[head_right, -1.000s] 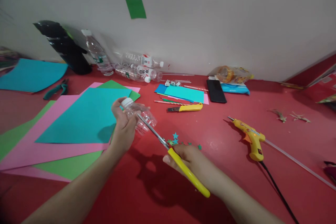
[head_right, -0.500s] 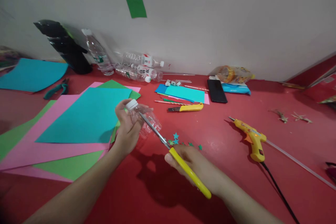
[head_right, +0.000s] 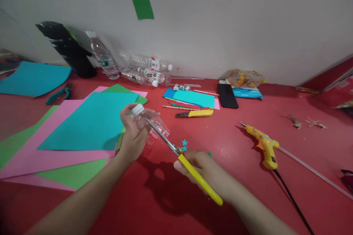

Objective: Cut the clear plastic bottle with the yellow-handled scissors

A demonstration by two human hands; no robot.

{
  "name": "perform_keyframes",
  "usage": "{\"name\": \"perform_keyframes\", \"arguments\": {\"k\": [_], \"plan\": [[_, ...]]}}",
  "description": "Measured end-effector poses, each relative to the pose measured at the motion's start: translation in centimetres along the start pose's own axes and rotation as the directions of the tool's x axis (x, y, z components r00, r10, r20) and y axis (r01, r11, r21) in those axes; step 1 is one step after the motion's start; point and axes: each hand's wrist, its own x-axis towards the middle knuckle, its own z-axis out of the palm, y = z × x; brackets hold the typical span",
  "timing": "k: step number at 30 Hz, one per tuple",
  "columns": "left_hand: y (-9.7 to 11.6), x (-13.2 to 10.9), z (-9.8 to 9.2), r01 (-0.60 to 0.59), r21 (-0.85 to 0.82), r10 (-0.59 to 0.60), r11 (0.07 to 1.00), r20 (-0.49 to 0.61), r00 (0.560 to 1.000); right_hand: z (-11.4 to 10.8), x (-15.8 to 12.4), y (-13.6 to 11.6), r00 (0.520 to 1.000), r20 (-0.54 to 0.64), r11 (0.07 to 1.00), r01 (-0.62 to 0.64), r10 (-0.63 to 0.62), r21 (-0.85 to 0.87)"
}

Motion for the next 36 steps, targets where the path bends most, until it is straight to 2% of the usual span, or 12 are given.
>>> {"name": "perform_keyframes", "arguments": {"k": [2, 7, 15, 26, 32, 36], "plan": [[-0.1, 0.0, -0.1, -0.017, -0.006, 0.017, 1.000, 0.022, 1.000, 0.0, -0.2, -0.1, 1.000, 0.011, 1.000, -0.028, 0.028, -0.002], [-0.5, -0.2, -0.2, -0.047, 0.018, 0.045, 0.999, 0.077, 0.996, 0.2, -0.3, -0.2, 1.000, 0.000, 0.999, -0.006, 0.006, -0.035], [-0.9, -0.3, -0.4, -0.122, 0.072, 0.115, 0.990, 0.097, 0.989, 0.2, -0.4, -0.8, 0.996, 0.004, 0.996, -0.084, 0.084, 0.026], [-0.9, -0.4, -0.5, -0.145, 0.113, 0.133, 0.983, 0.106, 0.985, 0.0, -0.2, 0.5, 0.999, 0.002, 0.998, -0.050, 0.050, 0.042], [-1.0, -0.4, -0.4, -0.134, 0.112, 0.123, 0.985, 0.103, 0.987, 0.2, -0.1, 1.3, 0.998, -0.060, 1.000, -0.003, 0.005, 0.026], [-1.1, -0.4, -0.4, -0.124, 0.105, 0.114, 0.987, 0.094, 0.989, 0.2, -0.1, 1.2, 0.998, -0.061, 1.000, -0.006, 0.007, 0.028]]}}
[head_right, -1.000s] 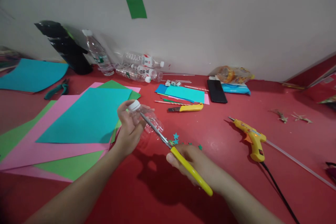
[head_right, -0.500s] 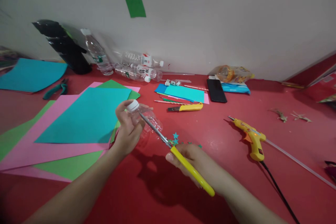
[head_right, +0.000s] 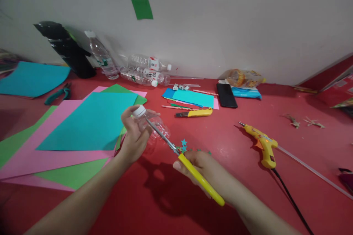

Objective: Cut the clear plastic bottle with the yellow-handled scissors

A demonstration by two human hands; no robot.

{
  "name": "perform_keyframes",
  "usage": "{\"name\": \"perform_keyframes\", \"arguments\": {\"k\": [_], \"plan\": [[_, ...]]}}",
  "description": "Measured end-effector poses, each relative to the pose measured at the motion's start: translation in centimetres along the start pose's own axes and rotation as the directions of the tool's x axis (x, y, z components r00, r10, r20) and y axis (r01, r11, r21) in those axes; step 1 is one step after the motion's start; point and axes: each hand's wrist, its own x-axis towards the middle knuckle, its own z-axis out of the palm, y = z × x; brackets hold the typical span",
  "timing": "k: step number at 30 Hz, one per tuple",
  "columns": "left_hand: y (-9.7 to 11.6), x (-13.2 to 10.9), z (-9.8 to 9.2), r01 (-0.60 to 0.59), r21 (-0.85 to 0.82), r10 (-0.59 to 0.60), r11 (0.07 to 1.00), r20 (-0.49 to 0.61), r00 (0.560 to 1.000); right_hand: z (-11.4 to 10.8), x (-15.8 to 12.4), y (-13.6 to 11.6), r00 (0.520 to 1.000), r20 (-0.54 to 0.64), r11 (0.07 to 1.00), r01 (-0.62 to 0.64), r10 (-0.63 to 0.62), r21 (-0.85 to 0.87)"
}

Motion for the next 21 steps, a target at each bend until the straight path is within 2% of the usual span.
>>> {"name": "perform_keyframes", "arguments": {"k": [10, 13, 16, 18, 21], "plan": [[0.3, 0.2, 0.2, 0.054, -0.011, -0.054, 0.998, -0.015, 0.998, -0.1, 0.1, -0.9, 0.997, 0.058, 0.997, -0.060, 0.057, 0.054], [0.8, 1.1, -0.1, 0.086, -0.057, -0.092, 0.995, -0.116, 0.989, -0.3, 0.0, -0.9, 0.995, 0.086, 0.998, -0.047, 0.044, 0.034], [1.2, 2.0, -0.7, 0.173, -0.192, -0.224, 0.966, -0.282, 0.933, -0.7, -0.1, -0.7, 0.998, 0.061, 0.999, -0.018, 0.020, -0.027], [1.5, 2.2, -1.1, 0.244, -0.322, -0.340, 0.915, -0.284, 0.897, -0.9, -0.2, -0.7, 0.999, 0.041, 0.997, 0.007, -0.004, -0.079], [2.1, 2.0, -1.2, 0.289, -0.455, -0.416, 0.842, -0.208, 0.885, -1.0, -0.2, -1.1, 1.000, 0.019, 0.989, 0.007, -0.004, -0.150]]}}
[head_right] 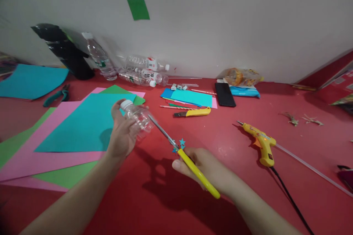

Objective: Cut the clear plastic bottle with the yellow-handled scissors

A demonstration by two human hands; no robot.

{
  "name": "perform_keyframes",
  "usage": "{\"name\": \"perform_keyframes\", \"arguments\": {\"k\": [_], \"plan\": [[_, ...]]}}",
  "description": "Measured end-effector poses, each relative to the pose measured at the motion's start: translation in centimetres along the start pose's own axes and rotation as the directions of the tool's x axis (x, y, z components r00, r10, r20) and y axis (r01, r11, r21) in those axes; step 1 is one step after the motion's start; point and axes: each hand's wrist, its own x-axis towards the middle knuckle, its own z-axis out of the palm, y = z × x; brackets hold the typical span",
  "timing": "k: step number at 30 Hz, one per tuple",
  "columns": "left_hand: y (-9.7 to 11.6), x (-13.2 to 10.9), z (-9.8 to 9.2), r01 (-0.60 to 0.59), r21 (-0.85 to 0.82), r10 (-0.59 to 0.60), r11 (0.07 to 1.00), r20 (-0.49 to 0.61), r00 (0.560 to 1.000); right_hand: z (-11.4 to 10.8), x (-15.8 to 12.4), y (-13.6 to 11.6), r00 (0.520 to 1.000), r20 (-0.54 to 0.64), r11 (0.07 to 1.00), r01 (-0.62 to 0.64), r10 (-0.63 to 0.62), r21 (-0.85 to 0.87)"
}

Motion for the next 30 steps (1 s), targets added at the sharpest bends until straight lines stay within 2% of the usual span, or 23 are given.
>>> {"name": "perform_keyframes", "arguments": {"k": [6, 15, 18, 24, 30], "plan": [[-0.1, -0.3, 0.0, 0.053, -0.120, -0.051, 0.991, 0.019, 0.999, 0.1, 0.1, -0.7, 1.000, -0.016, 0.996, 0.021, -0.022, -0.084], [-0.2, 0.0, 0.1, 0.087, -0.010, -0.088, 0.996, -0.052, 0.995, 0.3, 0.2, -0.5, 1.000, -0.017, 0.994, 0.019, -0.021, -0.104], [-0.3, 0.1, 0.3, 0.062, 0.007, -0.062, 0.998, -0.081, 0.995, 0.1, 0.1, -0.4, 0.999, -0.002, 0.997, 0.036, -0.036, -0.072], [-0.2, 0.8, 0.0, 0.067, -0.054, -0.077, 0.996, -0.192, 0.978, -0.5, -0.2, -0.3, 0.986, 0.051, 0.982, 0.161, -0.157, -0.097], [-0.6, 0.9, -0.3, 0.079, -0.083, -0.095, 0.993, -0.200, 0.975, -0.2, -0.4, -1.2, 0.988, 0.079, 0.986, 0.139, -0.131, -0.097]]}}
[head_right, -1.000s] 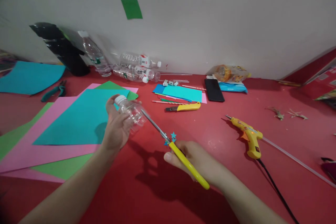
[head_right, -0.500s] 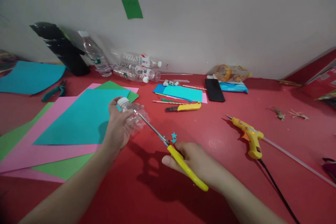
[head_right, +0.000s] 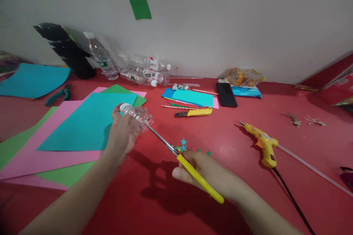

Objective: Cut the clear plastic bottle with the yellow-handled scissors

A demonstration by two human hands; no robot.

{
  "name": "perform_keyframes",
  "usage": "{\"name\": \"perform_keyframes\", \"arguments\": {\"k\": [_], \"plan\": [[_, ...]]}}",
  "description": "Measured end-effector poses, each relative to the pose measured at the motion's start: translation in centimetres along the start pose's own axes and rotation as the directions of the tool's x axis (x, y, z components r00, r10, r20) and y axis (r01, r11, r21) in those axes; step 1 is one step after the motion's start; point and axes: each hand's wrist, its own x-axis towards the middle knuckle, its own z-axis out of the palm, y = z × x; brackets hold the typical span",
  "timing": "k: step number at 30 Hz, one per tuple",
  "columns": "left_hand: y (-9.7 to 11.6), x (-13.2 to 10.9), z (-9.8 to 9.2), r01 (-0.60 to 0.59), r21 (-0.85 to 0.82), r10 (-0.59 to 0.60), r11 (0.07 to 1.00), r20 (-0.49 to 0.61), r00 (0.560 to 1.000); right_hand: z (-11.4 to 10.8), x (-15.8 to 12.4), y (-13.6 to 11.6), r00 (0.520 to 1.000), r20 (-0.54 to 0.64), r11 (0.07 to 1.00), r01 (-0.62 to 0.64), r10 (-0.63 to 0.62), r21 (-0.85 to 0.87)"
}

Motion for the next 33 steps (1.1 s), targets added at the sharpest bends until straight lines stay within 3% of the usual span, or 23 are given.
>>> {"name": "perform_keyframes", "arguments": {"k": [6, 19, 33], "plan": [[-0.6, -1.0, 0.4, 0.019, 0.058, -0.023, 0.998, 0.060, 0.998, 0.2, 0.1, -0.4, 1.000, -0.007, 0.999, -0.004, 0.004, 0.037], [-0.5, -1.4, 1.0, 0.021, 0.057, -0.024, 0.998, 0.054, 0.998, 0.3, 0.1, -0.1, 1.000, 0.026, 0.995, -0.009, 0.007, 0.096], [-0.6, -1.5, 1.0, 0.028, 0.037, -0.030, 0.999, 0.052, 0.998, 0.2, 0.1, -0.3, 1.000, -0.012, 0.999, -0.015, 0.016, 0.029]]}}
